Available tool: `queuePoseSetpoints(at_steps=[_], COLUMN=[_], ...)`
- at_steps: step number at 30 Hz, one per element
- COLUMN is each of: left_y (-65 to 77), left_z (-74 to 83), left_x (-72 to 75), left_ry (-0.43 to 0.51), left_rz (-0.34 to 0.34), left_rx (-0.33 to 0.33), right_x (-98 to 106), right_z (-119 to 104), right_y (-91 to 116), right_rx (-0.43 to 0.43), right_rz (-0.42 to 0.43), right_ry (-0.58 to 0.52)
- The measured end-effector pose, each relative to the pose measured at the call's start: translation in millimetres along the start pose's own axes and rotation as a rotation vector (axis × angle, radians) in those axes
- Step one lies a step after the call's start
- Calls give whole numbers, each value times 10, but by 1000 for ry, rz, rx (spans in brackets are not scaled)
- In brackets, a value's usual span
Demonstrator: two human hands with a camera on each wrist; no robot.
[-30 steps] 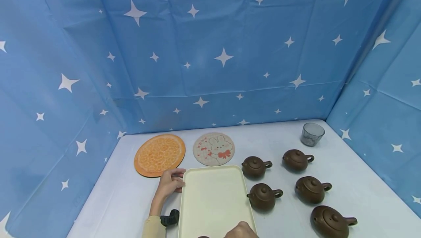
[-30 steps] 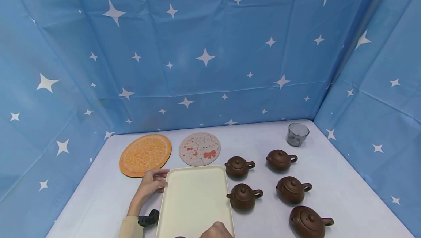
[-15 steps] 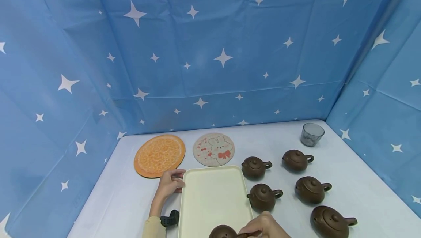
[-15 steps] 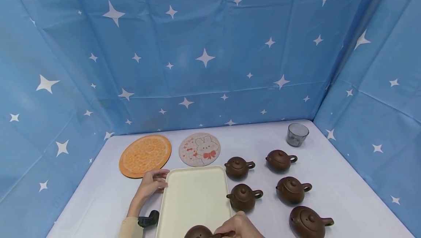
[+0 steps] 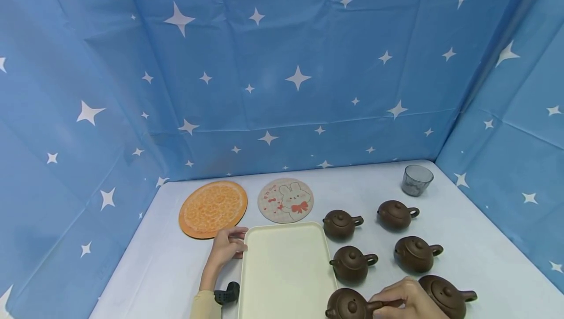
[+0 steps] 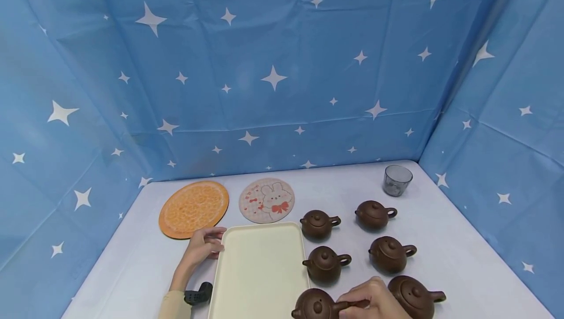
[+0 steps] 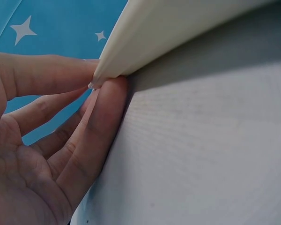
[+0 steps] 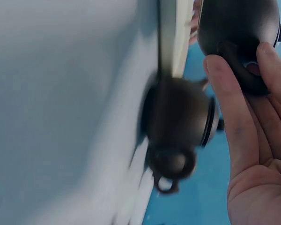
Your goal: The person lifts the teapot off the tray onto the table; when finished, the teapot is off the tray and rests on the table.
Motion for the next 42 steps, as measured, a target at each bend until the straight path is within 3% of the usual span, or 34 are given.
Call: queuePoseSetpoints(at_steps=[6,18,24,42], left_y=[2,12,8,-4], left_z=[-13,5,4,-9], left_x=[13,7,8,3], left_ry=[-1,9,3,4], left_rz=[1,-6,-5,-3], left_rx=[-2,2,1,0], right_x=[136,127,65,19], right_z=[136,251,249,230], right_y=[150,302,316,278], right_rx=[-7,30,-29,-72], right_rz=[42,20,-5,-95], right_ry=[52,104,7,12])
Point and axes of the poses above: each hand's wrist, its own y-axis away from the middle knuckle, its own x-axis out of the back of the hand, z = x × y, the point moved 7 cm from there along -y, towards the middle knuckle, and after that the axes turned 14 degrees about y, right-handed, at the moved point
